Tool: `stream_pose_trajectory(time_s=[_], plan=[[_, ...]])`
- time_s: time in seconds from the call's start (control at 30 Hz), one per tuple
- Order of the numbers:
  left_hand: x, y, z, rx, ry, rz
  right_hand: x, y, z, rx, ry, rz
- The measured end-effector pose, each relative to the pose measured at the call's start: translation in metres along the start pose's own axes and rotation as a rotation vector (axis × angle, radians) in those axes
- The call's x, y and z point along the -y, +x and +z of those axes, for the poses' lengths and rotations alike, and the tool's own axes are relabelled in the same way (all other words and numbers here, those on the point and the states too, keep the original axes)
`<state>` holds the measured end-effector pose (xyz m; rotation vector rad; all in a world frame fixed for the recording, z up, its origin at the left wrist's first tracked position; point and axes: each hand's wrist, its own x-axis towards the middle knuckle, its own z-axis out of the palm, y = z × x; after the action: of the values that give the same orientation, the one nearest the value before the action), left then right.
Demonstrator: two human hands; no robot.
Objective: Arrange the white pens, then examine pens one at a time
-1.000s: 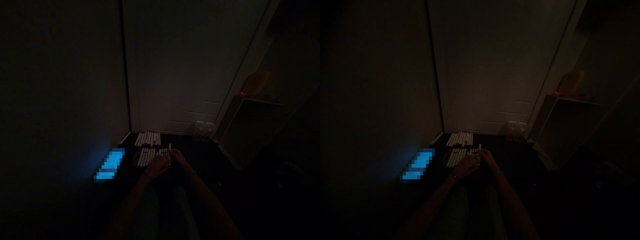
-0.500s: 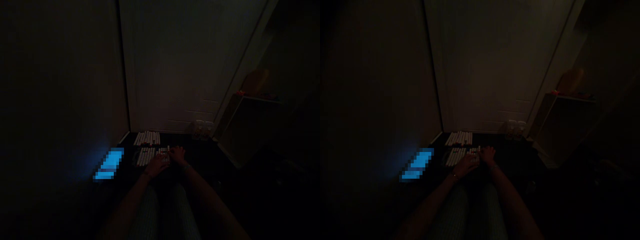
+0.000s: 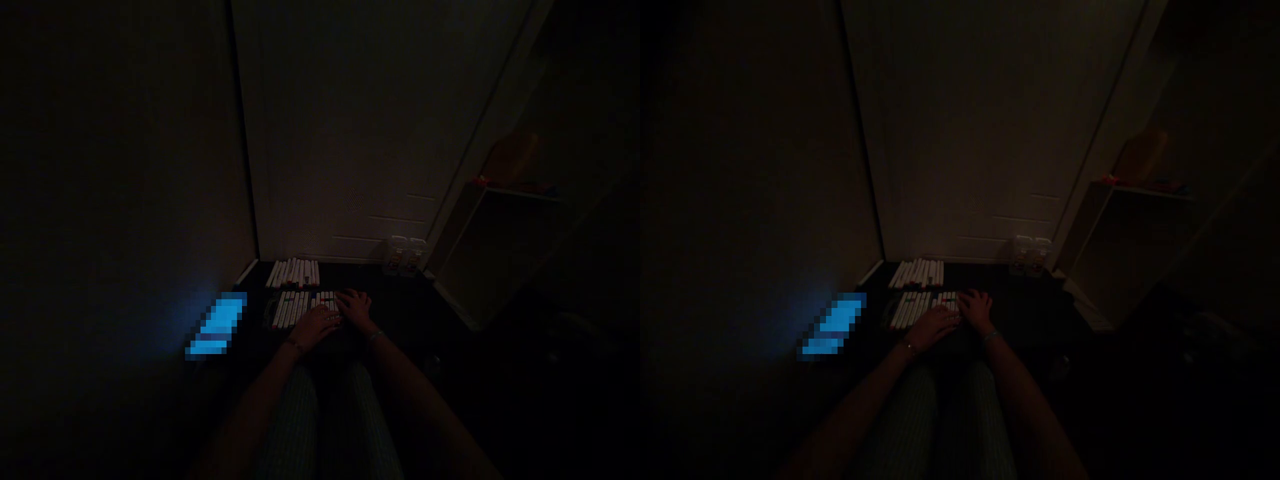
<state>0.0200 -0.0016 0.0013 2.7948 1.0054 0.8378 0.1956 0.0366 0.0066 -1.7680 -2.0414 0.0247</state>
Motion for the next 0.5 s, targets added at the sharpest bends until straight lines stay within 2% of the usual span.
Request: stream_pose_trajectory(time_s=[0.27,0.5], plan=[[0.004,-0.002,0.007,0.059,-0.011,-0.037,0.001,-0.003,-0.004,-0.010,-0.060,-0.057],[0.008,-0.002,0.014,0.011,-0.027,-0.022,0.011,-0.003,-0.017,0.025,-0.189,-0.143]])
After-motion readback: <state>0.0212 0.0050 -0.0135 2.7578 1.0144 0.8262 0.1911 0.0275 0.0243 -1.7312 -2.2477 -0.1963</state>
